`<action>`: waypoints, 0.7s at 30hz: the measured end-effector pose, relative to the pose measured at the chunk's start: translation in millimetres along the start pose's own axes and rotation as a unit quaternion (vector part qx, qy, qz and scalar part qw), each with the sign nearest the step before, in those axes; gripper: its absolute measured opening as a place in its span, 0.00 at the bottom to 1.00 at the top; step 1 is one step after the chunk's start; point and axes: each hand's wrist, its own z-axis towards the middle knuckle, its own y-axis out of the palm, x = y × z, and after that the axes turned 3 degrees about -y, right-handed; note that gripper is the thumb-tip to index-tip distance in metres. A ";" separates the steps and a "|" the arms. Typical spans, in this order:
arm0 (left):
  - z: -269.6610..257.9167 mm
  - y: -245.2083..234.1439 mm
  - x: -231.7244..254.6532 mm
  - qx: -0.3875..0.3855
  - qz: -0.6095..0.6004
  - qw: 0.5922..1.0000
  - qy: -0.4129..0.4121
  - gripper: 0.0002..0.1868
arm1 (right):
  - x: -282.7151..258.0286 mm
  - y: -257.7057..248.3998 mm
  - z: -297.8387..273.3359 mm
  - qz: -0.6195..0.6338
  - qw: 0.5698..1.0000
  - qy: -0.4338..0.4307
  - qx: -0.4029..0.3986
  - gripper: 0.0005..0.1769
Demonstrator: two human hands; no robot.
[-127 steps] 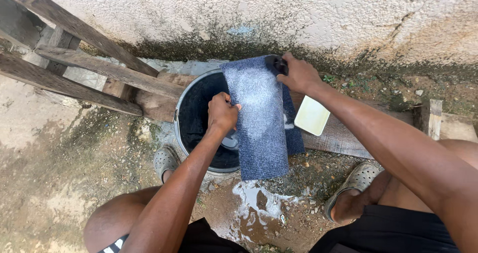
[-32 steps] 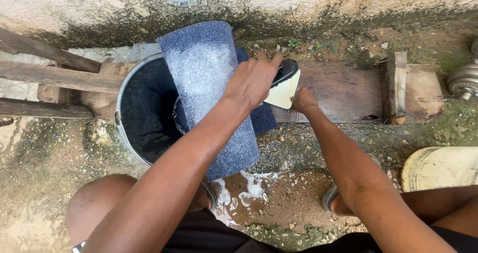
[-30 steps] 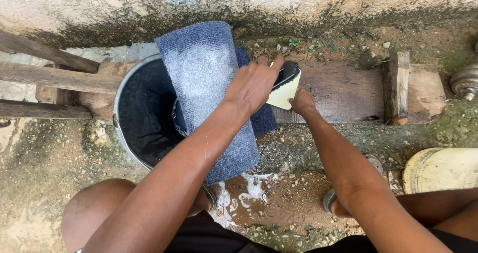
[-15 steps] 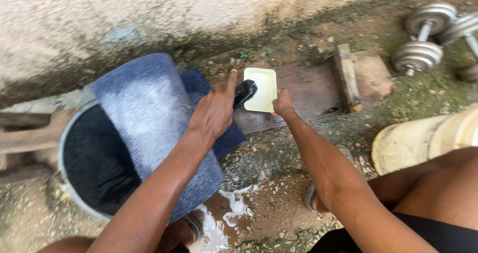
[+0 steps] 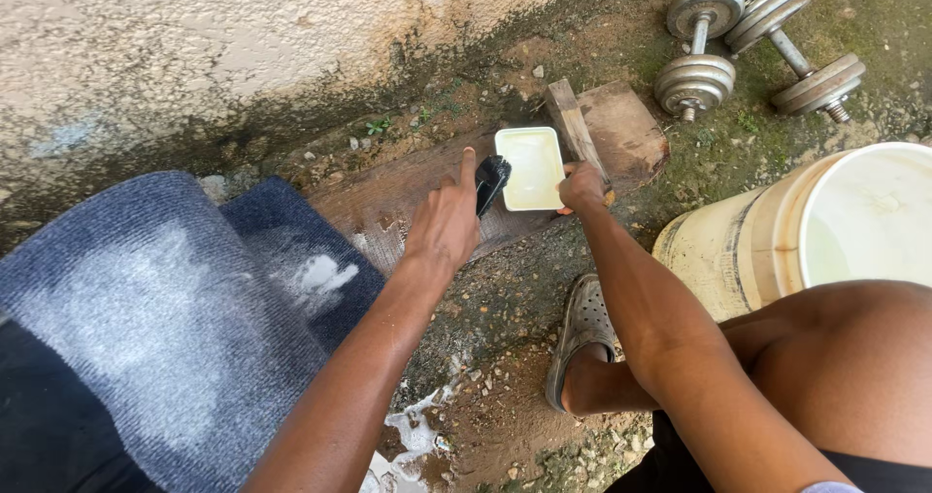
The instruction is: The person cleans a small mat by applying soap from a container and scrubbing the surface with a handheld brush while it rests on a wooden support near a bucket of water.
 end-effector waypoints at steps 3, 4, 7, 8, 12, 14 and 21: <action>6.7 -1.0 15.4 -0.050 -0.002 0.999 -0.020 0.60 | 14.1 -6.4 0.4 0.104 0.993 0.041 0.029 0.29; 7.0 -0.4 18.4 -0.042 -0.005 0.999 -0.012 0.59 | 17.4 -8.4 -0.1 0.102 0.994 0.040 0.028 0.29; 3.3 2.0 17.9 -0.043 -0.008 0.999 -0.015 0.59 | 17.4 -2.5 -7.4 0.058 0.998 0.026 0.027 0.27; 0.8 2.7 15.3 -0.053 -0.010 0.998 -0.020 0.59 | 17.7 -1.3 -12.8 0.021 0.999 0.019 0.037 0.27; -21.9 0.4 -11.2 0.058 0.007 0.998 0.017 0.62 | -12.7 22.5 -27.7 -0.181 0.978 -0.022 0.102 0.27; -36.3 -5.7 -28.8 0.044 0.023 0.999 -0.021 0.58 | -33.3 37.9 -36.6 -0.262 0.953 -0.065 0.135 0.27; -112.1 -55.0 -97.7 0.178 0.052 0.981 -0.058 0.24 | -121.8 91.9 -76.1 -0.299 0.910 -0.287 0.002 0.32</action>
